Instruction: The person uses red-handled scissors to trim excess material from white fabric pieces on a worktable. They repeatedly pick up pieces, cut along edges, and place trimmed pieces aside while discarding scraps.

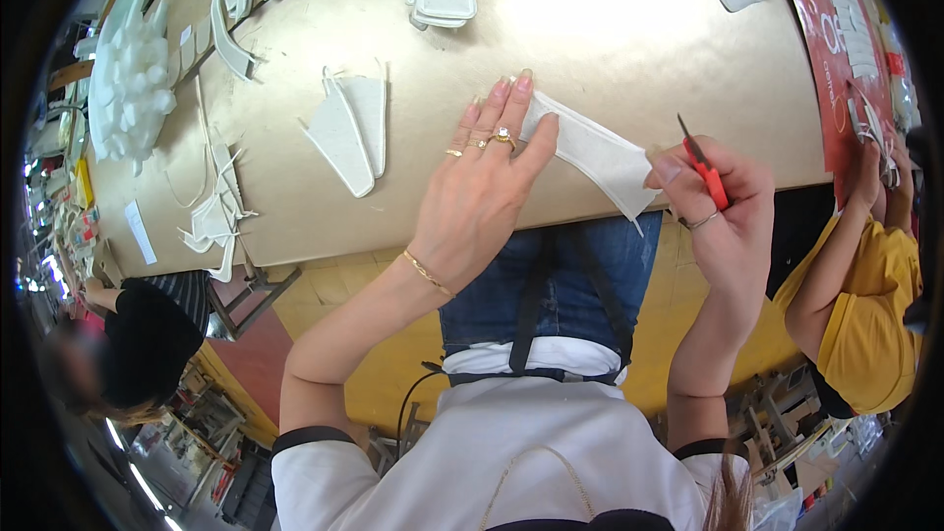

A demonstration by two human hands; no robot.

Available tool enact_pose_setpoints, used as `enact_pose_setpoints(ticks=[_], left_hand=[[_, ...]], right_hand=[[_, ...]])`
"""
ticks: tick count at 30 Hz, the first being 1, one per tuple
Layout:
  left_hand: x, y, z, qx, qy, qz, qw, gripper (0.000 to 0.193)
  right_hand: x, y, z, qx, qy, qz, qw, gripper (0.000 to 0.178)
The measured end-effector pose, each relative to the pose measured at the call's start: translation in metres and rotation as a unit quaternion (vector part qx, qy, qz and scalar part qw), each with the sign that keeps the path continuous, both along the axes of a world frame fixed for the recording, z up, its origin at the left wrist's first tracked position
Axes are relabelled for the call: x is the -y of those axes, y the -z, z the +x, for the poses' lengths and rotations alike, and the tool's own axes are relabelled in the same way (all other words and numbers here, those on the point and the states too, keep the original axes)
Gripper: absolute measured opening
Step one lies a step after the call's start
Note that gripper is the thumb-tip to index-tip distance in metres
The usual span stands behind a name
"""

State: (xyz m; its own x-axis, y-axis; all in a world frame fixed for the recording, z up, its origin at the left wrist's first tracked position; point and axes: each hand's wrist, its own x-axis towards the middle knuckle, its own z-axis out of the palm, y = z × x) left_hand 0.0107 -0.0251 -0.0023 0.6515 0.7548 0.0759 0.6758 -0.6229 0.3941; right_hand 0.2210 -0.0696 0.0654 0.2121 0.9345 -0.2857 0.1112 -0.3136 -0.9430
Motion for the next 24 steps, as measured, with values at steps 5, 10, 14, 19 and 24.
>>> enact_pose_setpoints(ticks=[5,10,14,19,24], left_hand=[[0.000,0.001,0.000,-0.004,0.003,0.001,1.000,0.051],[0.000,0.006,0.001,-0.020,-0.009,-0.003,1.000,0.058],[0.000,0.005,0.001,-0.002,-0.020,-0.018,1.000,0.067],[0.001,0.003,0.004,-0.003,-0.025,0.003,1.000,0.066],[0.002,0.002,0.005,-0.018,-0.028,0.011,0.999,0.062]], right_hand=[[0.013,0.013,0.022,0.106,-0.028,-0.101,0.989,0.022],[0.037,0.030,0.046,0.141,-0.049,-0.146,0.978,0.021],[0.050,0.037,0.055,0.152,-0.061,-0.118,0.979,0.018],[0.054,0.039,0.063,0.125,-0.074,-0.084,0.986,0.012],[0.054,0.039,0.069,0.130,-0.100,-0.095,0.982,0.012]])
